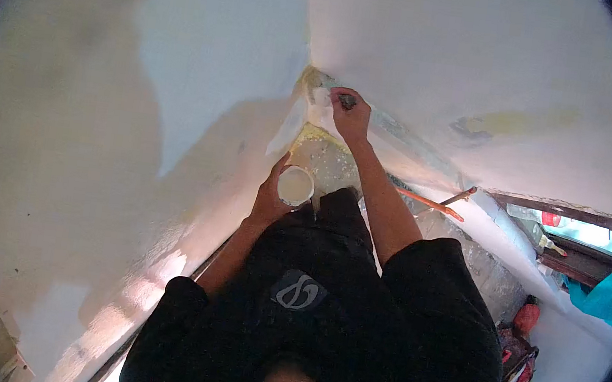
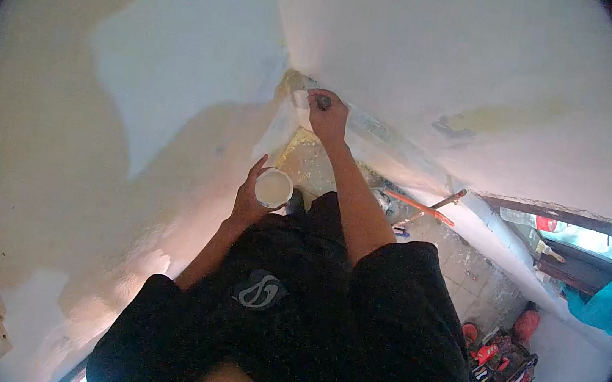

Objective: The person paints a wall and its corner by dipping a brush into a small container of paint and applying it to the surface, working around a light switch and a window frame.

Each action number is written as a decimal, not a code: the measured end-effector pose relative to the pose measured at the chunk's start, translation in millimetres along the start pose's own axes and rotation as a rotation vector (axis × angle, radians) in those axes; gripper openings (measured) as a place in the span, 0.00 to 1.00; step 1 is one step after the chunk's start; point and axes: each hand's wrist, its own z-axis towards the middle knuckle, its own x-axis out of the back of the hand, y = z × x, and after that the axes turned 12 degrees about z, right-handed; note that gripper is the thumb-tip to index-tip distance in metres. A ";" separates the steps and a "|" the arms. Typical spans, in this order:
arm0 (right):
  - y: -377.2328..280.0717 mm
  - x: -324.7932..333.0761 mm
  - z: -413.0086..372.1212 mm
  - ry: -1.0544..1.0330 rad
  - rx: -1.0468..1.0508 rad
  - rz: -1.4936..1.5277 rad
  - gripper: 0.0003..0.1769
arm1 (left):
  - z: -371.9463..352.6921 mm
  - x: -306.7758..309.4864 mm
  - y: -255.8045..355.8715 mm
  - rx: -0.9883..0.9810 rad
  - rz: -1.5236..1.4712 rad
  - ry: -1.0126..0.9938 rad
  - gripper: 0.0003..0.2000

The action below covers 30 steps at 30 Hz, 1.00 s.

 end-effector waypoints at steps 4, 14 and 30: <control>2.8 -13.9 -5.1 0.165 -0.013 0.218 0.07 | -0.9 -4.3 -4.6 -0.021 0.006 -0.005 0.65; 10.8 -11.3 -21.4 0.086 0.000 0.128 0.07 | -10.0 -0.6 -3.5 -0.011 0.021 -0.004 0.65; -135.2 88.2 -163.1 -0.103 -0.303 0.180 0.11 | 44.1 -3.7 18.6 -0.205 -0.037 0.065 0.69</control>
